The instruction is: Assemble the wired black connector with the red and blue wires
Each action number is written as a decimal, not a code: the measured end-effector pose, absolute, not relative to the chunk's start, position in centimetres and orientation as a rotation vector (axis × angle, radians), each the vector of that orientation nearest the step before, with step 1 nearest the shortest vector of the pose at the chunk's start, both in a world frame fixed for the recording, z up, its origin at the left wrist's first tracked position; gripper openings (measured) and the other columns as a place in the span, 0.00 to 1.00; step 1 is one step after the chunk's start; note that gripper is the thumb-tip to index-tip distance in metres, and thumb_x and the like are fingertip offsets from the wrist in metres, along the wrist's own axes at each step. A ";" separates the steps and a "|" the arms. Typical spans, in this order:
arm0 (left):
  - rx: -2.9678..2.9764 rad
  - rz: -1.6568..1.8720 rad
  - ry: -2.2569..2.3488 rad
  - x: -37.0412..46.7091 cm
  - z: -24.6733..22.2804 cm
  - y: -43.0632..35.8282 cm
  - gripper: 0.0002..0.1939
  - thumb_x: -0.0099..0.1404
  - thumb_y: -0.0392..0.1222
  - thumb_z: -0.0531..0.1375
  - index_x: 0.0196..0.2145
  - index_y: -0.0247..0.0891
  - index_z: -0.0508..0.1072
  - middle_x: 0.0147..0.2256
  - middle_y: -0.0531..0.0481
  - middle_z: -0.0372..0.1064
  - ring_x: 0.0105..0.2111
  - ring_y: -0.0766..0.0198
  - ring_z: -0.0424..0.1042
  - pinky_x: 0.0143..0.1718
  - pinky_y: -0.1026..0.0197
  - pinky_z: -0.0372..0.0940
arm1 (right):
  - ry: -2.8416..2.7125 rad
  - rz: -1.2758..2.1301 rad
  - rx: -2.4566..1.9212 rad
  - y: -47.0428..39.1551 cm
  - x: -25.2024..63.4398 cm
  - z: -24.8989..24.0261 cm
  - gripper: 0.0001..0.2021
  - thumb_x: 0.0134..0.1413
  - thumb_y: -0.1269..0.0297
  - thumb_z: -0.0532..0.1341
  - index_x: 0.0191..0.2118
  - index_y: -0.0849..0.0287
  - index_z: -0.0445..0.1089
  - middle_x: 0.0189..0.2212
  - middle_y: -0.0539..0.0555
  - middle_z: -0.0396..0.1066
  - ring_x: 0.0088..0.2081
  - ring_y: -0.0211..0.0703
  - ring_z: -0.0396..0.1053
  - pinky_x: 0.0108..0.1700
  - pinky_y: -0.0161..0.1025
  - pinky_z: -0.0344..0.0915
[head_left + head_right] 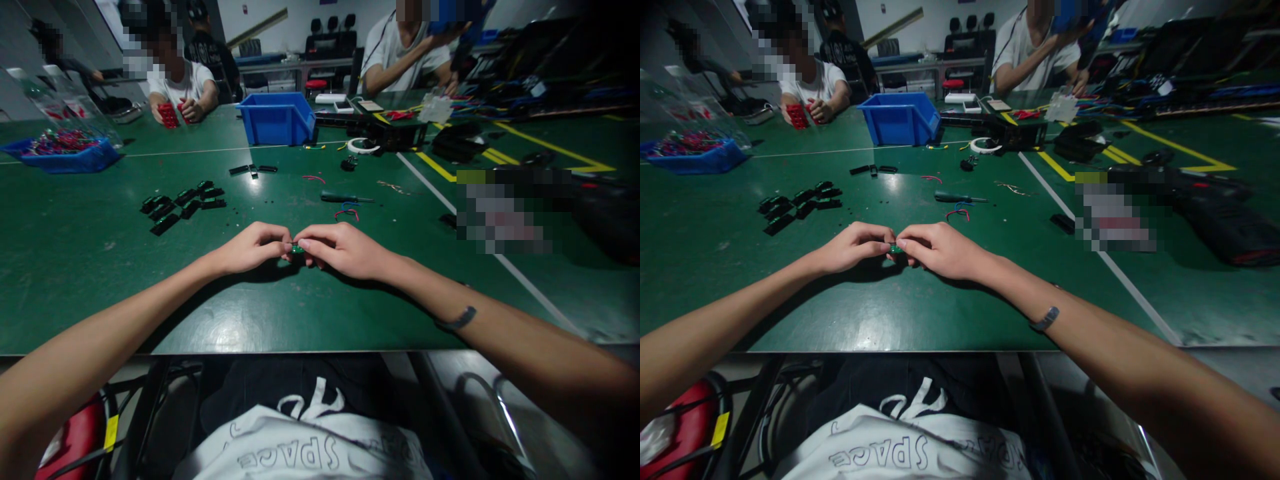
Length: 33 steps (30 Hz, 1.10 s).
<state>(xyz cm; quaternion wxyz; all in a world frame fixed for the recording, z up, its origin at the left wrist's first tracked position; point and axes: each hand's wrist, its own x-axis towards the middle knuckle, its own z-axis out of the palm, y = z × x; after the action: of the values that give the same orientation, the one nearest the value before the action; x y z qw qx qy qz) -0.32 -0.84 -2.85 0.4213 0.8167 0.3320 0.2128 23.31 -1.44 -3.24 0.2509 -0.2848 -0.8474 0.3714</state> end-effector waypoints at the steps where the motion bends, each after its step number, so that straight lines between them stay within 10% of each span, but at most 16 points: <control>1: 2.047 0.532 0.833 -0.3 -2.8 -0.8 0.15 0.69 0.46 0.56 0.32 0.33 0.75 0.31 0.49 0.73 0.33 0.64 0.69 0.38 0.63 0.61 | -2.306 1.010 -0.777 -1.4 23.3 -3.2 0.18 0.70 0.57 0.54 0.47 0.63 0.76 0.30 0.53 0.75 0.32 0.39 0.71 0.38 0.35 0.62; 33: 2.042 0.522 0.843 -0.3 -2.8 -1.0 0.11 0.66 0.43 0.57 0.31 0.33 0.73 0.32 0.50 0.72 0.34 0.64 0.70 0.39 0.63 0.62 | -2.302 0.998 -0.776 -1.4 23.3 -3.3 0.17 0.70 0.58 0.55 0.47 0.64 0.76 0.29 0.52 0.75 0.31 0.37 0.71 0.38 0.34 0.63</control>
<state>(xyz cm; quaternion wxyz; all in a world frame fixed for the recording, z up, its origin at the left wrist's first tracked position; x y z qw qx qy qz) -0.27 -0.96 -2.77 0.4222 0.8153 0.3368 0.2085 23.27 -1.44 -3.26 0.2551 -0.2856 -0.8476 0.3675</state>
